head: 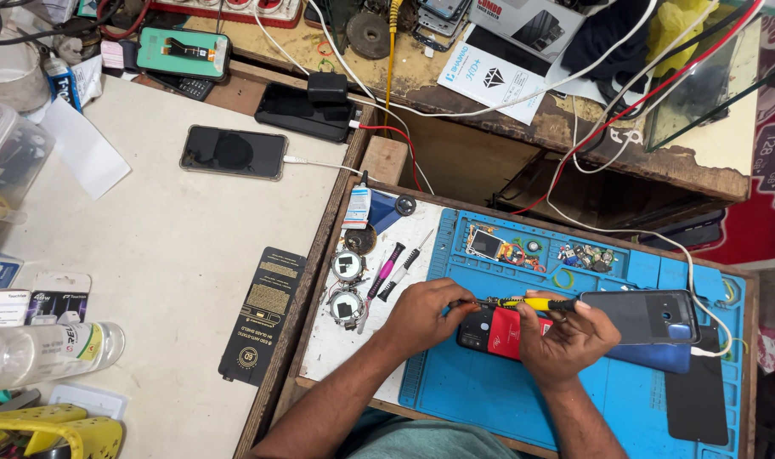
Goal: The person sits at a repair bench and uses a yellow-handled screwdriver to work on the back of a red smartphone, repeatedly turning the screwdriver along the phone's edge and back panel while steadying the phone with the other hand. Other phones and repair tools remain on the mat around the work area.
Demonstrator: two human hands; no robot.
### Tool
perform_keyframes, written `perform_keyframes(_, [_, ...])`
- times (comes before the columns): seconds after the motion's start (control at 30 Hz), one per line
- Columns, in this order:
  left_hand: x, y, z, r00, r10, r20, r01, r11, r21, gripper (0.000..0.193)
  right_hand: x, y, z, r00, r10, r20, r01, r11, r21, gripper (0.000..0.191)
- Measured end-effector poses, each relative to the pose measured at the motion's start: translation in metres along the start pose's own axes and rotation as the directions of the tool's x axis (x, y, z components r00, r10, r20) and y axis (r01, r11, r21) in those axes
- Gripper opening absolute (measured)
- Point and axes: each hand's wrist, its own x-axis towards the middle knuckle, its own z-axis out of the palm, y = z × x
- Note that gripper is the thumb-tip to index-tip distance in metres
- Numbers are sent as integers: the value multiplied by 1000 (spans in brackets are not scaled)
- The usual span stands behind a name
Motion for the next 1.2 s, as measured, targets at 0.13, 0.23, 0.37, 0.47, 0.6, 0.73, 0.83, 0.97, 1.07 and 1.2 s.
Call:
perform_keyframes(0.13, [1, 0, 0, 1000, -17, 18, 17, 1000, 7, 10, 2, 0, -1, 1000, -5, 23, 6, 1000, -11, 62])
perform_keyframes(0.23, [0, 1, 0, 1000, 0, 7, -1, 1000, 16, 11, 2, 0, -2, 1000, -6, 22, 6, 1000, -2, 63])
perform_keyframes(0.37, [0, 0, 0, 1000, 4, 6, -5, 1000, 8, 10, 2, 2, -2, 1000, -16, 24, 16, 1000, -6, 62])
perform_keyframes(0.47, [0, 0, 0, 1000, 14, 2, -14, 1000, 3, 10, 1, 3, -2, 1000, -20, 25, 20, 1000, -4, 62])
perform_keyframes(0.6, [0, -1, 0, 1000, 14, 15, -14, 1000, 9, 10, -1, 3, -1, 1000, -17, 18, 18, 1000, -24, 62])
perform_keyframes(0.73, [0, -1, -1, 1000, 25, 19, -25, 1000, 10, 10, -3, 2, -1, 1000, -11, 13, 11, 999, -35, 62])
perform_keyframes(0.83, [0, -1, -1, 999, 21, 26, -22, 1000, 10, 10, -2, 3, -1, 1000, -21, 19, 22, 999, -39, 61])
perform_keyframes(0.97, [0, -1, -1, 999, 24, 30, -24, 999, 21, 10, -3, 3, -1, 999, -29, 39, 31, 998, -53, 60])
perform_keyframes(1.07, [0, 0, 0, 999, -1, 48, 0, 1000, 30, 11, -4, 3, -2, 995, -59, 75, 61, 998, -20, 60])
perform_keyframes(1.2, [0, 1, 0, 998, -25, 63, 24, 1000, 21, 11, -4, 3, -3, 994, -74, 84, 77, 997, -29, 61])
